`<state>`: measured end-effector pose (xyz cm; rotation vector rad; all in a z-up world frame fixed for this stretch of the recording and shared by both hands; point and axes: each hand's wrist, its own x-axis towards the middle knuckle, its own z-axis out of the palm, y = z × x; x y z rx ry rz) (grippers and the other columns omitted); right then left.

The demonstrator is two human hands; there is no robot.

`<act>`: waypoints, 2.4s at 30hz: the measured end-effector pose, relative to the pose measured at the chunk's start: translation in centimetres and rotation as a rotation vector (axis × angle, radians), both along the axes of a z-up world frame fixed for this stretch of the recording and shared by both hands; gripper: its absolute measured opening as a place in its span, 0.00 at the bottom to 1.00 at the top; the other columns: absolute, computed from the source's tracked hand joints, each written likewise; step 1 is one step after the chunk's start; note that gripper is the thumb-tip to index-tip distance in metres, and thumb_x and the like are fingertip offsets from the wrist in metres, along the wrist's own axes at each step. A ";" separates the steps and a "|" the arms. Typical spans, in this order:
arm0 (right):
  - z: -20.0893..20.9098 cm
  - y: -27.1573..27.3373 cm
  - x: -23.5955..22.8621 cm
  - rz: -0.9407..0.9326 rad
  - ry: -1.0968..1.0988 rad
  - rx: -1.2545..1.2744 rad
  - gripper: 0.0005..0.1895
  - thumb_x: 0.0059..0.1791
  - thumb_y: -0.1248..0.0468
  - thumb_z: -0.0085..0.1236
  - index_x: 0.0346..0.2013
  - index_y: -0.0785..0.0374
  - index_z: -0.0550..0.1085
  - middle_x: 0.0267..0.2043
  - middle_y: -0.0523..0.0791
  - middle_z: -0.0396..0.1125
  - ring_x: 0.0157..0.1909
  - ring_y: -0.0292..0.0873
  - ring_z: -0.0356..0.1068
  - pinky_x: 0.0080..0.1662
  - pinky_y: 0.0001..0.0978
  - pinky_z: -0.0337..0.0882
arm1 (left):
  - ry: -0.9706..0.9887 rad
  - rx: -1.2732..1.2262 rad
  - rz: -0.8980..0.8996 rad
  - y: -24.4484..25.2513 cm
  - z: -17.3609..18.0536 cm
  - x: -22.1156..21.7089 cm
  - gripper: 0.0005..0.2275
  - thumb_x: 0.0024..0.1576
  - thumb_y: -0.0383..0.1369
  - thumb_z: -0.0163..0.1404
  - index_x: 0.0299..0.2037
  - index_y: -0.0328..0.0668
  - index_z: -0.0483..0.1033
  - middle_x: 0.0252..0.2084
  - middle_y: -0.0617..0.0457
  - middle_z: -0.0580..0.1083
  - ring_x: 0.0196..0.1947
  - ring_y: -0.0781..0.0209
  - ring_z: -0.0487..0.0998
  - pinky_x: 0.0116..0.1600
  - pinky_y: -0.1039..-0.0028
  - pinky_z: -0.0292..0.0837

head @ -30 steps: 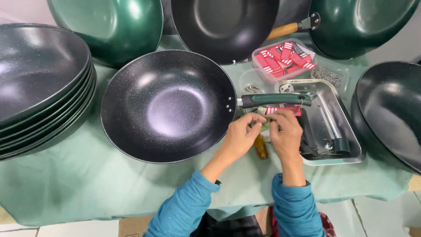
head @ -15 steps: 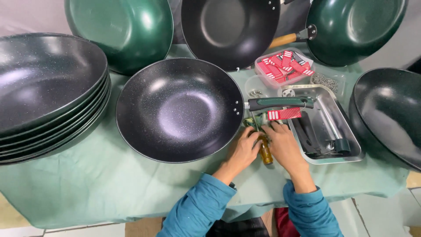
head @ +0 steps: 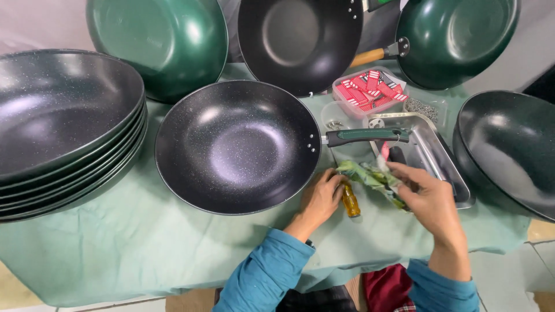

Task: Attaching a handle to a wok using a screwdriver and applying a decorative red label to the handle.

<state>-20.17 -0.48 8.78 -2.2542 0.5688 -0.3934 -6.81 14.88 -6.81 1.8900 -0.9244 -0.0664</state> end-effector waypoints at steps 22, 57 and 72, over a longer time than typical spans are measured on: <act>-6.9 5.9 4.0 0.198 -0.513 -0.418 0.23 0.50 0.59 0.64 0.60 0.54 0.74 0.76 0.54 0.51 0.72 0.60 0.55 0.69 0.53 0.56 | 1.024 -0.647 -0.069 -0.7 4.7 -1.0 0.09 0.60 0.35 0.51 0.28 0.44 0.75 0.19 0.60 0.66 0.21 0.72 0.69 0.25 0.80 0.62; -10.2 -8.6 15.7 -0.143 -0.475 -1.210 0.10 0.53 0.41 0.63 0.35 0.37 0.81 0.43 0.37 0.71 0.48 0.43 0.69 0.51 0.39 0.64 | 1.255 -0.953 -0.381 -4.6 -2.3 4.6 0.42 0.49 0.14 0.41 0.74 0.71 0.53 0.79 0.66 0.51 0.80 0.54 0.46 0.73 0.55 0.55; -6.4 -6.8 12.5 -0.033 -0.197 -1.021 0.19 0.58 0.37 0.52 0.38 0.42 0.81 0.37 0.39 0.73 0.44 0.45 0.72 0.48 0.42 0.66 | 1.304 -0.948 -0.397 -2.7 -0.7 3.1 0.32 0.50 0.15 0.41 0.61 0.71 0.66 0.77 0.68 0.57 0.77 0.55 0.56 0.70 0.64 0.65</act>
